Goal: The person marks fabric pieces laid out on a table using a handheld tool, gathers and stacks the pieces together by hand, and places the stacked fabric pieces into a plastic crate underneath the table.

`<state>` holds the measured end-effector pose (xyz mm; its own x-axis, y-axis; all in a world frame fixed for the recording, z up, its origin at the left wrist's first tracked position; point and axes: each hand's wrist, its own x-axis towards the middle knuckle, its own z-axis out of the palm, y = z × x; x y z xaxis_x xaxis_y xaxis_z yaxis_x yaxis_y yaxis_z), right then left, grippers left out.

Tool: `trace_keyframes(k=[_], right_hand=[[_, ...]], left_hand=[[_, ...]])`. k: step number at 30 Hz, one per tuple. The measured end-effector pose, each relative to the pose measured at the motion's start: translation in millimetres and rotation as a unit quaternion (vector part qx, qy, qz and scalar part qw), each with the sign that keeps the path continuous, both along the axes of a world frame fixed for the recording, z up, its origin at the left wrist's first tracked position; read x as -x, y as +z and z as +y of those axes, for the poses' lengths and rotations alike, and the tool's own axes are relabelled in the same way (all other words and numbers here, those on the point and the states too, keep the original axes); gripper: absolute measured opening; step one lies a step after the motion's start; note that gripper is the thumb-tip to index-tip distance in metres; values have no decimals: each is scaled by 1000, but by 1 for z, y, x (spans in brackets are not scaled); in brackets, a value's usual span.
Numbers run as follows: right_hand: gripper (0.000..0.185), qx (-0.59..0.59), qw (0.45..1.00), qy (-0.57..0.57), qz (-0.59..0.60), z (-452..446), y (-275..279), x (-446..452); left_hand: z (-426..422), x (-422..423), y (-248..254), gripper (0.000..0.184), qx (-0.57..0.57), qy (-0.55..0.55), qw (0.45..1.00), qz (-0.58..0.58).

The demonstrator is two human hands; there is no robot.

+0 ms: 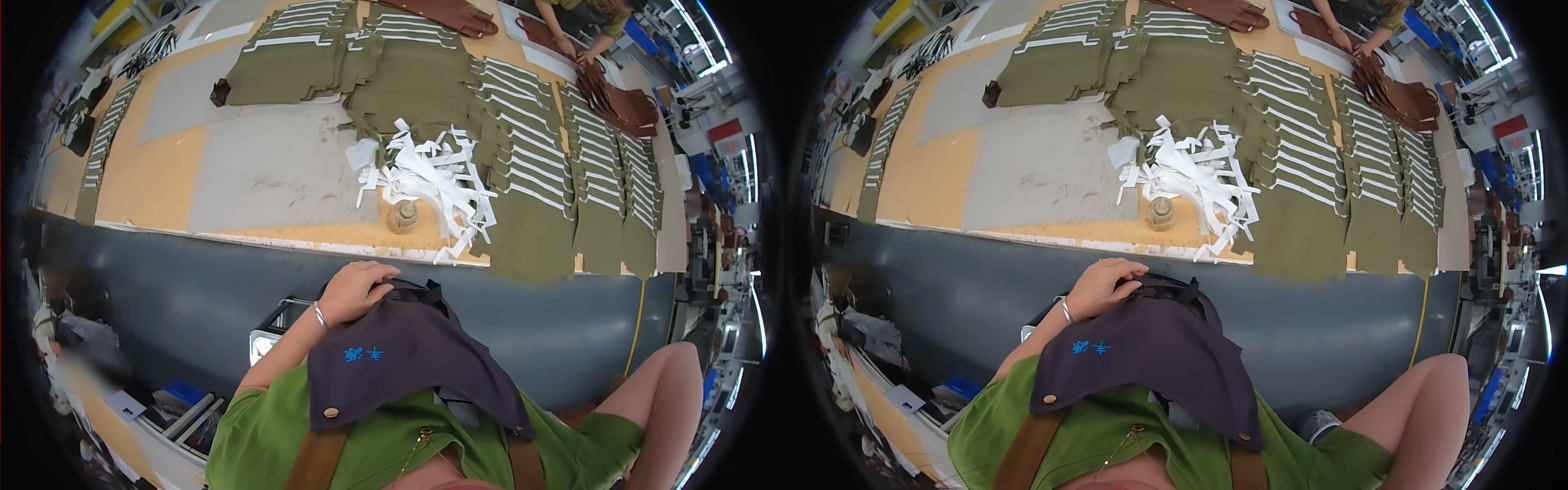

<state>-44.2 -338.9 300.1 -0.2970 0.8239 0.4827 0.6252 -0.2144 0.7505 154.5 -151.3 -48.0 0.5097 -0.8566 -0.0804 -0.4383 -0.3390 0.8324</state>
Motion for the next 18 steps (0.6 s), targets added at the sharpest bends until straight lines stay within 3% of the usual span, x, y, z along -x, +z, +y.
trace_keyframes(k=[18], right_hand=[[19, -17, 997, -55, 58, 85, 5, -98]], left_hand=[[59, -87, -17, 25, 3, -74, 997, -16]])
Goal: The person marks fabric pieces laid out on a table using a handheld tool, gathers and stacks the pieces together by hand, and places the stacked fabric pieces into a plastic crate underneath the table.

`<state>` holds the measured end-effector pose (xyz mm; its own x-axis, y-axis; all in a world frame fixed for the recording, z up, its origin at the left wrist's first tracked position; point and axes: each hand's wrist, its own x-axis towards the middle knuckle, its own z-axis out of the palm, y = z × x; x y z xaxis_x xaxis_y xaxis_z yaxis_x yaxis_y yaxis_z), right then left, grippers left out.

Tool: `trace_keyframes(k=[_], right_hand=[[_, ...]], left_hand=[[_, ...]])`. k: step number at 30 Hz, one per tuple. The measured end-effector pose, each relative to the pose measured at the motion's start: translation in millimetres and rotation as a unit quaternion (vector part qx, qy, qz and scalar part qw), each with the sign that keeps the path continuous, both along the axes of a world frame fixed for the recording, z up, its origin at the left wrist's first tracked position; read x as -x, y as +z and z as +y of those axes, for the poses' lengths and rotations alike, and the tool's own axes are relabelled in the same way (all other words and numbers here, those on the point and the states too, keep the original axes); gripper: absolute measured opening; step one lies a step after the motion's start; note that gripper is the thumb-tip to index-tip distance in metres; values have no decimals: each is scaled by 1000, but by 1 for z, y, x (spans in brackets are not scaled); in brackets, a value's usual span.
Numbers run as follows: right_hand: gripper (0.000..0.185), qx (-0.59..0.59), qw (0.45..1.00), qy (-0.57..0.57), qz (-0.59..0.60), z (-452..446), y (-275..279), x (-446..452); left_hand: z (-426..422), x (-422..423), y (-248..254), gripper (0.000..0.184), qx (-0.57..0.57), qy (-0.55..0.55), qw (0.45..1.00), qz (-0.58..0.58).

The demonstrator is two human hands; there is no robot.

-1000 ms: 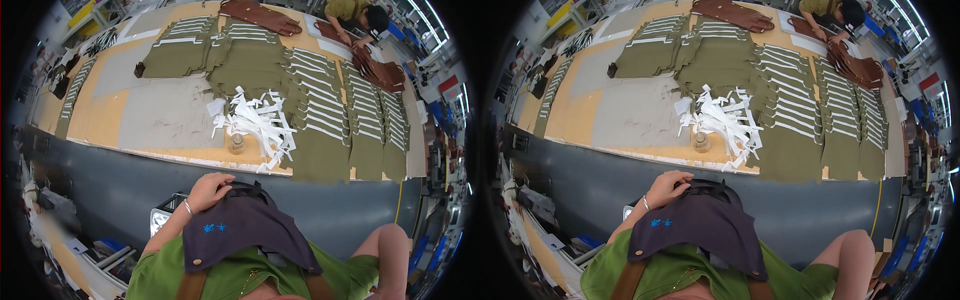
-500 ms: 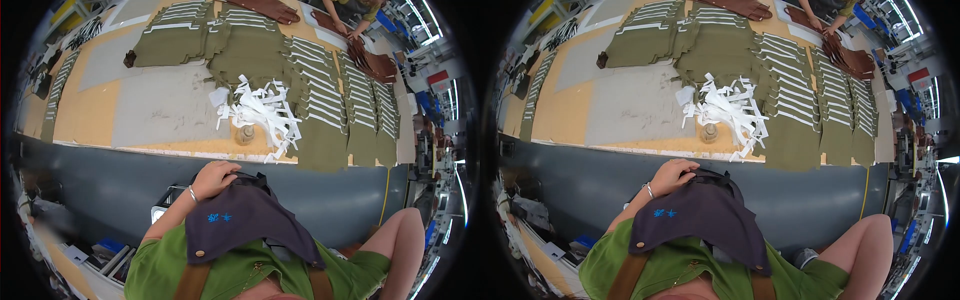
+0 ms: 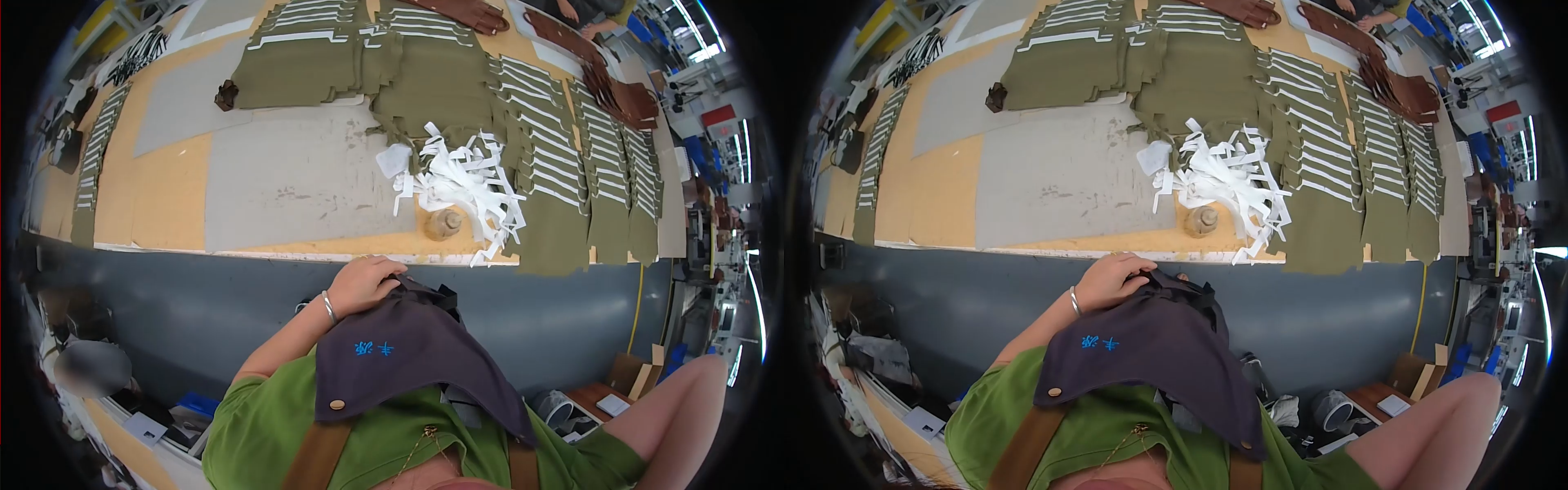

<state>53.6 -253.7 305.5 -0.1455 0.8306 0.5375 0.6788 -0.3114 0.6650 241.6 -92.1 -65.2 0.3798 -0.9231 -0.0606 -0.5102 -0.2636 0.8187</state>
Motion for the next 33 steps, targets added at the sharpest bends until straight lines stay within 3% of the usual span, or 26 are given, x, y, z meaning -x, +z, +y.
trace_keyframes(k=[15, 20, 22, 25, 27, 33], right_hand=[[9, -28, 998, -35, 39, 37, -1, -39], [8, -163, 961, -119, 190, 11, -64, -57], [7, -245, 892, -211, 316, -5, -120, -67], [6, -321, 728, -371, 479, -21, -226, -76], [6, -380, 549, -443, 598, -21, -291, -57], [17, -496, 166, -553, 649, -9, -424, 41]], left_hand=[[22, -23, -16, 26, 19, -2, 999, 37], [30, -27, -19, 25, 11, 18, 999, 37], [33, -30, -24, 26, 21, 34, 999, 28], [44, -33, -32, 27, 23, 67, 997, 20], [52, -37, -33, 27, 2, 84, 996, 35], [59, -46, -33, 25, -35, 119, 990, 62]])
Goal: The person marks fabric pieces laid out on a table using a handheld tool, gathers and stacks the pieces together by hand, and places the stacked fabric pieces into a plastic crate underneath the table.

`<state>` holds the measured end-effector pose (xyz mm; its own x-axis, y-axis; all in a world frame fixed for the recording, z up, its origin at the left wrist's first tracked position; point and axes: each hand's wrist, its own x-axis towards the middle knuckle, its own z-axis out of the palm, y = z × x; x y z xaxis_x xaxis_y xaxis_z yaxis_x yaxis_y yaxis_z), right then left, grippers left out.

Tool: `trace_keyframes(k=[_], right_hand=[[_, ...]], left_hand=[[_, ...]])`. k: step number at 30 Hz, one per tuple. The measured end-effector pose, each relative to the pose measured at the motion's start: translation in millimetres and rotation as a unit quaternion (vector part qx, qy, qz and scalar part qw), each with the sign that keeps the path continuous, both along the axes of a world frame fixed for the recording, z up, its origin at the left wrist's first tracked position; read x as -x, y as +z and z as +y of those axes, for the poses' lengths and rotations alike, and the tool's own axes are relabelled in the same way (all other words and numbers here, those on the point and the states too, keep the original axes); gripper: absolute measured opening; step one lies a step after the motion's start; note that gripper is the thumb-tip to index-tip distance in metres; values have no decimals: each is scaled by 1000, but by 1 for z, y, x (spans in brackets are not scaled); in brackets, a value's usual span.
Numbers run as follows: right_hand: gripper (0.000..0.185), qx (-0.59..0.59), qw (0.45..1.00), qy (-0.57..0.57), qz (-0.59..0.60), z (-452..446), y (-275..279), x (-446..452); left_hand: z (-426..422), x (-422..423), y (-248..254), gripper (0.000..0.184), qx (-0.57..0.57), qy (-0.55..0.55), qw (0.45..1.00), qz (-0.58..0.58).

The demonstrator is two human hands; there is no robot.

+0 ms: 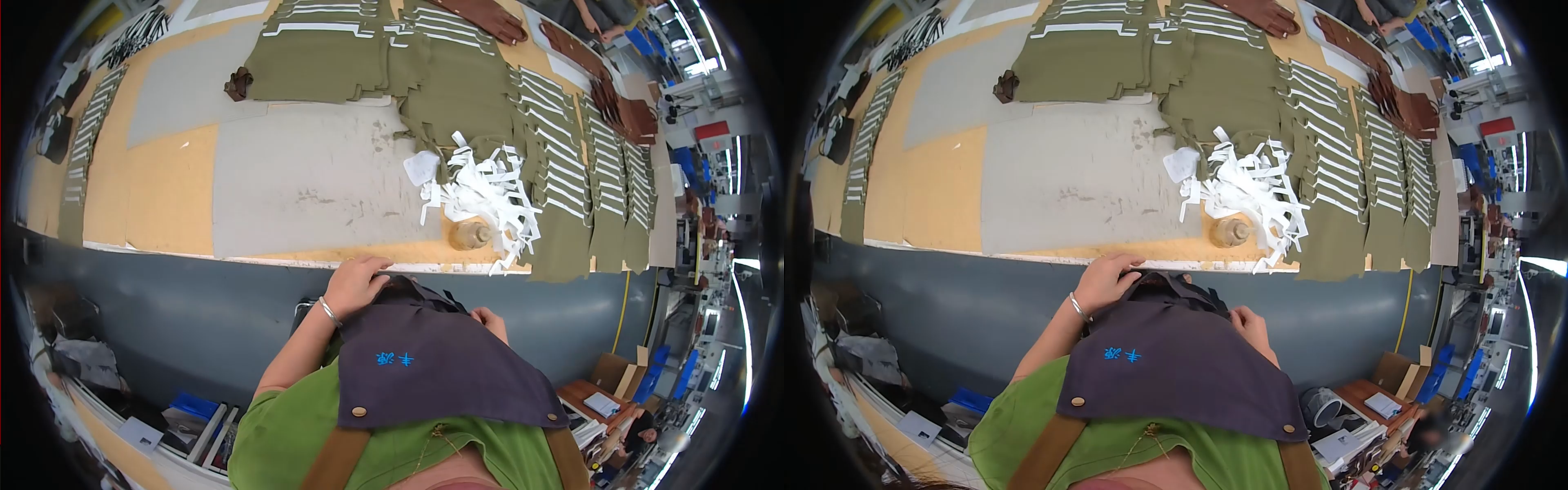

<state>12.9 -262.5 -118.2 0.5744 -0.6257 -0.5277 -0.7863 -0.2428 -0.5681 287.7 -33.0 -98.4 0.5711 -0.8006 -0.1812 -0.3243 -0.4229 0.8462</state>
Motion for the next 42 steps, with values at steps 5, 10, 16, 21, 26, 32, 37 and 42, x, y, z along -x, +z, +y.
trace_keyframes(k=[5, 10, 16, 21, 26, 32, 37, 42], right_hand=[[25, 7, 977, -104, 184, -22, -61, 126], [23, -48, 950, -279, 129, -18, -66, 174], [23, -101, 979, -174, 44, 1, -103, 138], [24, -145, 985, -96, 15, -11, -93, 102], [30, -166, 979, -97, 65, -62, -124, 107], [35, -106, 984, -66, 131, -115, -137, 83], [36, -102, 987, -30, 121, -162, -130, 74], [36, -97, 988, -23, 122, -183, -118, 66]], left_hand=[[-10, -4, -4, 26, 15, -29, 999, 12], [-21, -4, -14, 27, 14, -79, 996, -31], [-34, 1, -14, 32, 17, -115, 992, -45], [-30, 11, -9, 32, 9, -95, 995, -23], [-5, 28, -1, 32, -66, -25, 997, -35], [9, 52, -3, 32, -72, 76, 994, -27], [3, 74, 5, 35, -78, 122, 989, -13], [16, 67, -1, 37, -25, 188, 979, 75]])
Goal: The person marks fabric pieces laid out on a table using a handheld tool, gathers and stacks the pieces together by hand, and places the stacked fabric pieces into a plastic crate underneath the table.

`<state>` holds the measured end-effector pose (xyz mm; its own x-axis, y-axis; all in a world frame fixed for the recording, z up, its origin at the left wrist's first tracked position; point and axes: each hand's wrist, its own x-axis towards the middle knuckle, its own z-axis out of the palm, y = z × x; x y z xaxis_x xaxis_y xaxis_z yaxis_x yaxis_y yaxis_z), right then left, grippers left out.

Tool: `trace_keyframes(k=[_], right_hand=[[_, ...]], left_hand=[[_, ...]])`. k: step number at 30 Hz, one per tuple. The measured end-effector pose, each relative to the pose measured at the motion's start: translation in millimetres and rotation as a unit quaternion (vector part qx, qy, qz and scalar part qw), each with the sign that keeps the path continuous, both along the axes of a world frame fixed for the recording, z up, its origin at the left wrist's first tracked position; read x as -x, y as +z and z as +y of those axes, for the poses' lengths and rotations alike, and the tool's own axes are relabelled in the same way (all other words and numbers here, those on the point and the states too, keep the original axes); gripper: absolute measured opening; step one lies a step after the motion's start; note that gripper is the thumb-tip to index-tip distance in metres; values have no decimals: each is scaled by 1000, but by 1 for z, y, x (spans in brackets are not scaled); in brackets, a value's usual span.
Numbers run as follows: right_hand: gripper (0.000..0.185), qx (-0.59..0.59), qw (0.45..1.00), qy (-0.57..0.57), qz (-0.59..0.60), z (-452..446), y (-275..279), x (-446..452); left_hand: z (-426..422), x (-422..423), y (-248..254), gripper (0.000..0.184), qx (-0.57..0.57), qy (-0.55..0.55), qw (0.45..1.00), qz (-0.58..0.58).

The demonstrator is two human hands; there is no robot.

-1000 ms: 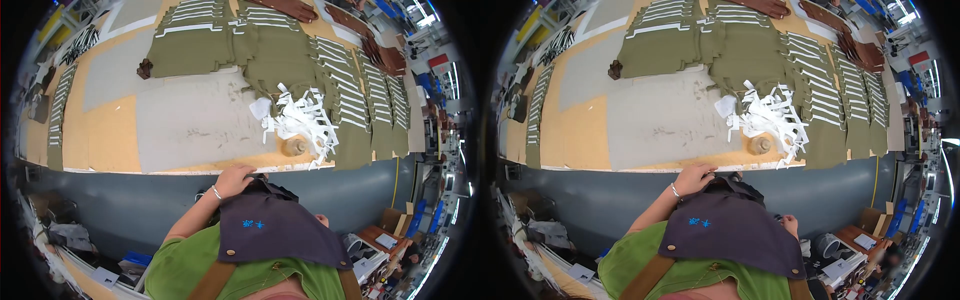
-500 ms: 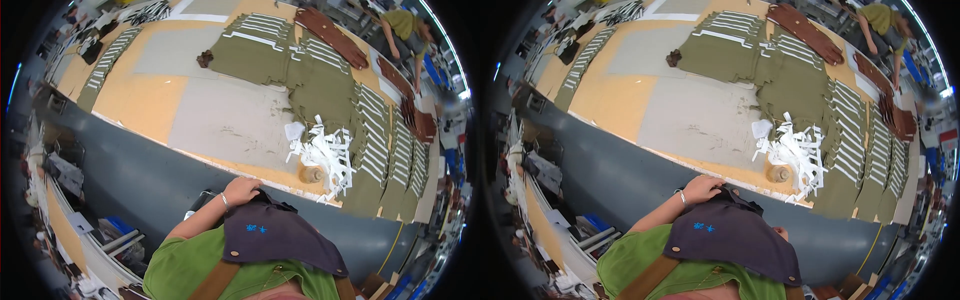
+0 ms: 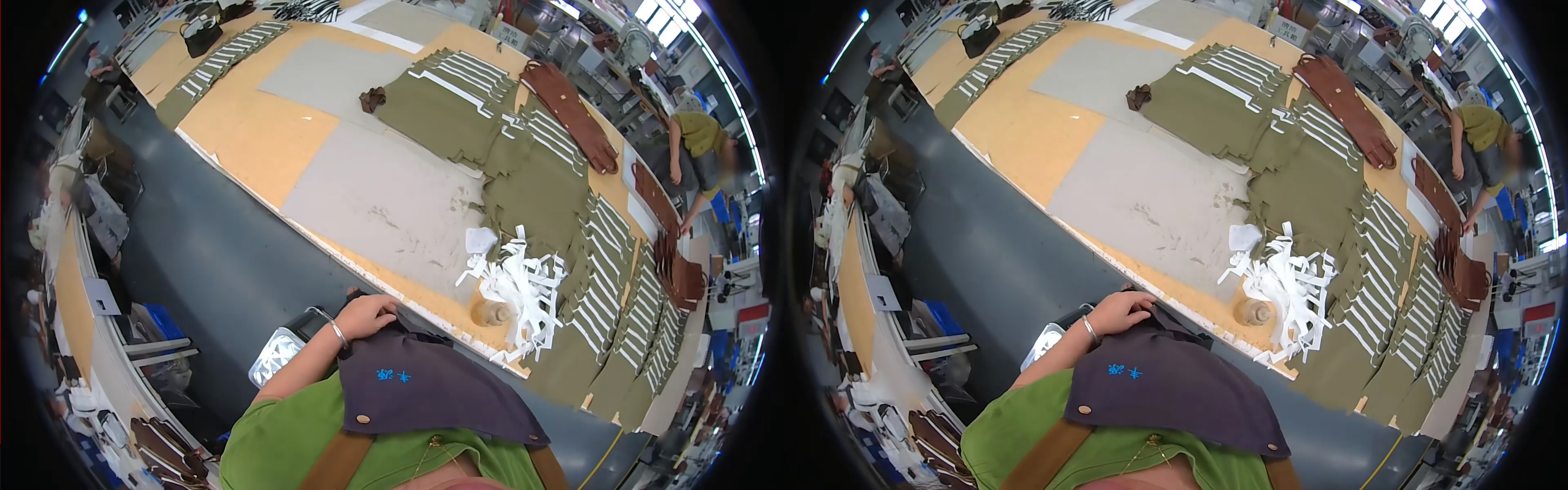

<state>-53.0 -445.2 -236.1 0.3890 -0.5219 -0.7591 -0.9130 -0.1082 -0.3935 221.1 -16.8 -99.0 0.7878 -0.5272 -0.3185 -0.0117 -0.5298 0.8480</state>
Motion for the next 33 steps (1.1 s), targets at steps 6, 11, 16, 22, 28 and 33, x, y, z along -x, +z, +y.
trace_keyframes(k=[6, 11, 16, 22, 28, 33], right_hand=[[36, -6, 1000, 11, 10, 17, 9, -32], [37, -14, 1000, 14, 21, 77, 8, -90], [37, -20, 999, -16, 33, 180, 18, -163], [37, -22, 998, -45, 41, 280, 41, -236], [38, -16, 995, -84, 46, 335, 63, -263], [38, -21, 992, -115, 45, 366, 60, -260]], left_hand=[[49, -81, -33, 48, 165, 177, 963, 117], [137, -214, -64, 53, 176, 354, 901, 180], [204, -371, -104, 44, 272, 479, 813, 187], [234, -523, -150, 20, 316, 514, 772, 196], [221, -575, -143, 26, 369, 545, 709, 252], [206, -601, -138, 22, 341, 525, 745, 230]])
